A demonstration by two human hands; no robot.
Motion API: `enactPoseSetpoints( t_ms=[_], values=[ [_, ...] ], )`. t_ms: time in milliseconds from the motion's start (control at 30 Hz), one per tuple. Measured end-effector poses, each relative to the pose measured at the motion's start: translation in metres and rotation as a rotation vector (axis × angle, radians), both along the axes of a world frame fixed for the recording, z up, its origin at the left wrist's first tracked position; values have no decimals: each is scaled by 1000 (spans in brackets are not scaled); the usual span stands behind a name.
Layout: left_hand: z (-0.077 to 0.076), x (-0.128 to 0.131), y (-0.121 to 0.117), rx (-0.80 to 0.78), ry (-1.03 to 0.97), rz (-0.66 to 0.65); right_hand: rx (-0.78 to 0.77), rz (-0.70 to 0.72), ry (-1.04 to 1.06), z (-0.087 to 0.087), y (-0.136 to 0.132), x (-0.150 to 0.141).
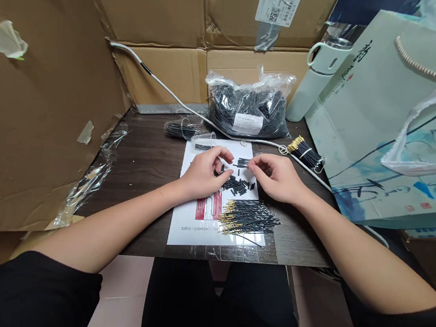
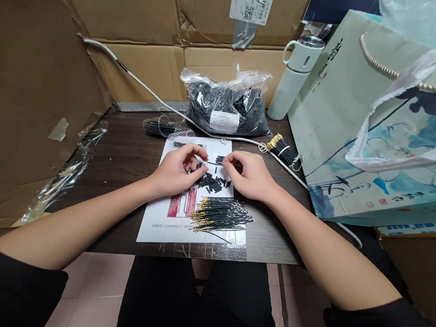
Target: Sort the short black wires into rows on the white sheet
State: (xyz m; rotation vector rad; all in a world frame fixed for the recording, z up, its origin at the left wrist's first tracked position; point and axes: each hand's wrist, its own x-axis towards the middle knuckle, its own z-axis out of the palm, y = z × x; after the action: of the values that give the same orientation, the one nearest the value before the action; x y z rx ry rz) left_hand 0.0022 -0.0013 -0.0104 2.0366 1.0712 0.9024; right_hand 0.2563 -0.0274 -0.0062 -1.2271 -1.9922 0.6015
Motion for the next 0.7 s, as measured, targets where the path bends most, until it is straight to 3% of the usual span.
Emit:
enactPoseSetpoints(
  t_ms=[200, 700],
  values=[
    [0, -3, 3, 245, 136, -36, 113, 42, -193, 3, 14, 21],
    [-2, -5, 8, 266, 179, -40, 254, 126, -333, -9, 20, 24]
  ],
)
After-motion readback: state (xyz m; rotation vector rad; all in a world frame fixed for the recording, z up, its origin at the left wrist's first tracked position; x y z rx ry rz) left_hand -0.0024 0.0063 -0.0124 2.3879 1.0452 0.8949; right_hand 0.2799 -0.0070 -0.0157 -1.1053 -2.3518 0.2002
